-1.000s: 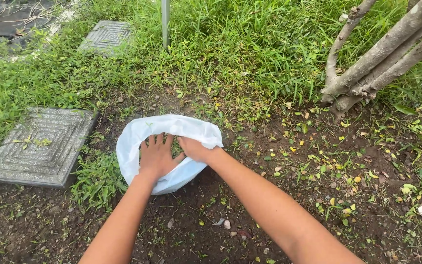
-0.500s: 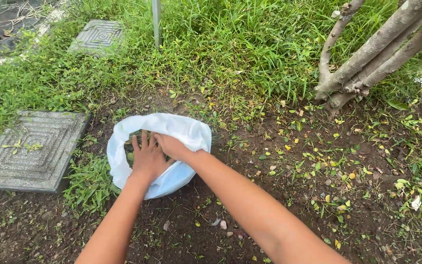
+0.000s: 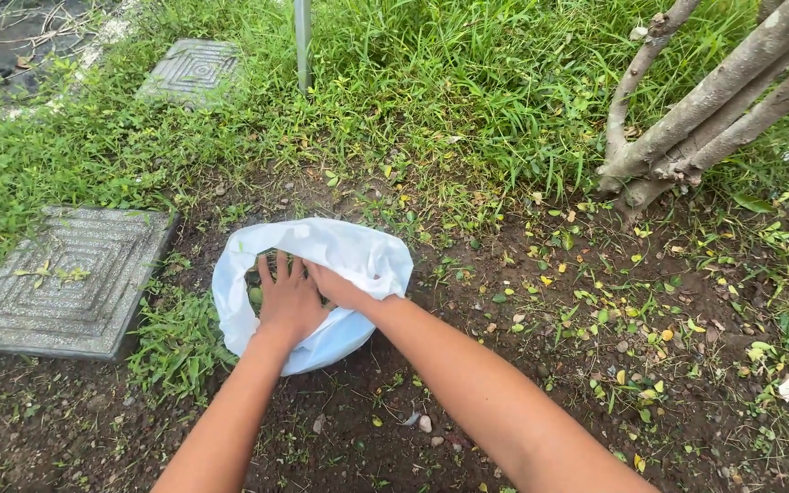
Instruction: Picking up fallen leaves and weeds from the soil and placing them into a plastic bag.
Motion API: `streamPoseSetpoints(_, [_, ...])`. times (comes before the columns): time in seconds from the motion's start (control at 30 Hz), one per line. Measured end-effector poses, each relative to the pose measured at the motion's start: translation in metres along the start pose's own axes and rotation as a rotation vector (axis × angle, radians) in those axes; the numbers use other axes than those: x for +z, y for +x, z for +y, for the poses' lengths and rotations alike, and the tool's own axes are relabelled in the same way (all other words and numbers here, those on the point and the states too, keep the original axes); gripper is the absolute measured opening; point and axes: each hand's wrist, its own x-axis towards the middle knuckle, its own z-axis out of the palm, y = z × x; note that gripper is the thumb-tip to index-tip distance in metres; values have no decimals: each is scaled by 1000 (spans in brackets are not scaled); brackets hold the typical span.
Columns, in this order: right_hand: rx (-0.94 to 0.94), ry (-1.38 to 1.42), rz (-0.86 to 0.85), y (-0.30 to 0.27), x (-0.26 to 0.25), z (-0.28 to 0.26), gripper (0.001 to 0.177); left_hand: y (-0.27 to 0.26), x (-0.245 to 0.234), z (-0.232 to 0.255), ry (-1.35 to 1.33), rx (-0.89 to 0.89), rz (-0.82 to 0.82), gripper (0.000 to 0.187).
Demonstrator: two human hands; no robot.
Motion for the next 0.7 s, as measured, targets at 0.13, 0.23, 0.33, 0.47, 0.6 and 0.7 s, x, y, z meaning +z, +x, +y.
streamPoseSetpoints(0.13, [6, 91, 20, 0, -2, -1, 33, 1, 1, 0, -28, 1, 26, 99])
streamPoseSetpoints(0.23, [0, 99, 21, 0, -7, -4, 31, 0, 3, 0, -11, 2, 38, 101])
streamPoseSetpoints(0.33, [4, 78, -4, 1, -11, -5, 30, 2, 3, 0, -11, 0, 30, 100])
streamPoseSetpoints(0.47, [-15, 83, 36, 1, -11, -4, 30, 2, 6, 0, 6, 9, 60, 99])
streamPoseSetpoints(0.6, [-20, 55, 39, 1, -14, -5, 30, 0, 2, 0, -3, 7, 56, 100])
streamPoseSetpoints(0.7, [-18, 35, 18, 0, -19, -7, 30, 2, 5, 0, 48, 6, 54, 97])
